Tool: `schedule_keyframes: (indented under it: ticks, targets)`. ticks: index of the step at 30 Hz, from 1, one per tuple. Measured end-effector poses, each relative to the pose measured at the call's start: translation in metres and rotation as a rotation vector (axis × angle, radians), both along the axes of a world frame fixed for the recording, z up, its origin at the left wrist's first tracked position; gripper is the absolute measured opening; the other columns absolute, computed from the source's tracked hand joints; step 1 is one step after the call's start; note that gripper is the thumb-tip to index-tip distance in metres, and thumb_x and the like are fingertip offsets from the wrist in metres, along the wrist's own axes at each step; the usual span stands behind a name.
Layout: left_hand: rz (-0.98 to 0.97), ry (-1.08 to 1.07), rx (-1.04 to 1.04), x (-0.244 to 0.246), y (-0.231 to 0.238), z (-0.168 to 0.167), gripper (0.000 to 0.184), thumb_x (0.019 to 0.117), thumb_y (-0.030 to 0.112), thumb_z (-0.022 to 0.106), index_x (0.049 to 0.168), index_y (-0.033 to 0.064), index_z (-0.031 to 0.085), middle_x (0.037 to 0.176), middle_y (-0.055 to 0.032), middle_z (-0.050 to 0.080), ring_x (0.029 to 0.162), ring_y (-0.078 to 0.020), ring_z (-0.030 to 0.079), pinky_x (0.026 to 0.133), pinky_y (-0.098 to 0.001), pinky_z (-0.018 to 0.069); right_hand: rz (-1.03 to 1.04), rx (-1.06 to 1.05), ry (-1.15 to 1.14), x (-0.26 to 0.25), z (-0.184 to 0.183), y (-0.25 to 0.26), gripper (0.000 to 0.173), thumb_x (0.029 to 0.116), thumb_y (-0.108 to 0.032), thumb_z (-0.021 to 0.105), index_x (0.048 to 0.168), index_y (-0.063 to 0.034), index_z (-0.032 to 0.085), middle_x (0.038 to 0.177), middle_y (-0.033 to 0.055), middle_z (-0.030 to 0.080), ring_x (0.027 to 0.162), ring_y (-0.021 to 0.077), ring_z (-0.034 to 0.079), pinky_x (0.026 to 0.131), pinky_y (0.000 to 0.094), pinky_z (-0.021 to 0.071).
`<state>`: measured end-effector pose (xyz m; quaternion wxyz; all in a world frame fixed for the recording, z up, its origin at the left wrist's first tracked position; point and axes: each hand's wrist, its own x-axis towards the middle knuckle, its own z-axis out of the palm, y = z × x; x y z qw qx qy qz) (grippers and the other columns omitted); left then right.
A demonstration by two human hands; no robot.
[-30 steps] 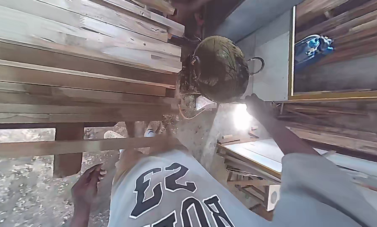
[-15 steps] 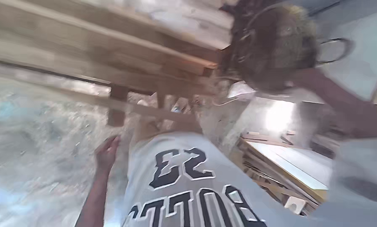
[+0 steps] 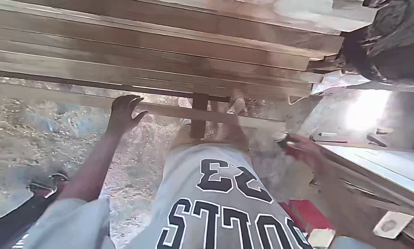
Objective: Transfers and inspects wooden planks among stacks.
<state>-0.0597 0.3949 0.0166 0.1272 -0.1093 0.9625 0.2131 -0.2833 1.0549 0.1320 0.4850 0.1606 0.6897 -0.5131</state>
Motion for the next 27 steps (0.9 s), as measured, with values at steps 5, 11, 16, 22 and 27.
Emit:
schedule_keyframes:
  ticks: [5,11,16,22,27]
  targets:
    - [-0.292,-0.32,0.014,-0.023,-0.077,-0.012,0.06,0.0924,0.054,0.07,0.133,0.0104,0.066,0.126,-0.0201,0.068,0.121,-0.0416,0.062,0.105,-0.0682,0.0425,-0.493,-0.388,0.046,0.149,-0.061,-0.145,0.035,0.1009,-0.012,0.041,0.134,-0.0043,0.048,0.099,0.0122,0.073,0.069,0.018,0.07,0.054,0.0287,0.0585]
    - [-0.332,-0.55,-0.204,-0.04,-0.071,-0.011,0.059,0.0961,0.068,0.055,0.105,0.0107,0.068,0.093,-0.0162,0.072,0.093,-0.0387,0.071,0.077,-0.0643,0.0548,-0.696,-0.52,0.218,0.209,-0.087,-0.246,0.041,0.1092,-0.016,0.035,0.147,-0.0009,0.036,0.115,0.0192,0.068,0.088,0.0238,0.07,0.076,0.0361,0.06]
    - [-0.293,-0.537,-0.314,-0.033,-0.062,-0.012,0.068,0.0967,0.071,0.049,0.102,0.0058,0.069,0.094,-0.0216,0.072,0.094,-0.0441,0.07,0.076,-0.0681,0.053,-0.634,-0.425,0.349,0.231,-0.108,-0.289,0.045,0.1058,-0.008,0.045,0.15,-0.0011,0.041,0.128,0.0198,0.066,0.101,0.0276,0.071,0.085,0.0416,0.0613]
    - [-0.508,-0.415,-0.105,-0.031,-0.094,-0.024,0.066,0.0909,0.07,0.062,0.132,0.0178,0.063,0.107,-0.0176,0.073,0.101,-0.0407,0.071,0.083,-0.0679,0.0543,-0.248,0.374,0.699,0.229,-0.133,-0.36,0.055,0.0994,-0.018,0.066,0.152,-0.0184,0.05,0.14,0.0194,0.057,0.115,0.031,0.066,0.092,0.0488,0.059]
    - [-0.659,-0.542,0.009,-0.044,-0.12,-0.031,0.079,0.0875,0.059,0.074,0.151,0.0211,0.046,0.129,-0.0173,0.067,0.114,-0.0391,0.067,0.095,-0.0658,0.0521,-0.087,0.813,0.453,0.226,-0.116,-0.426,0.065,0.0965,-0.017,0.066,0.156,-0.0233,0.041,0.149,0.0315,0.041,0.116,0.0472,0.061,0.091,0.0581,0.0569]
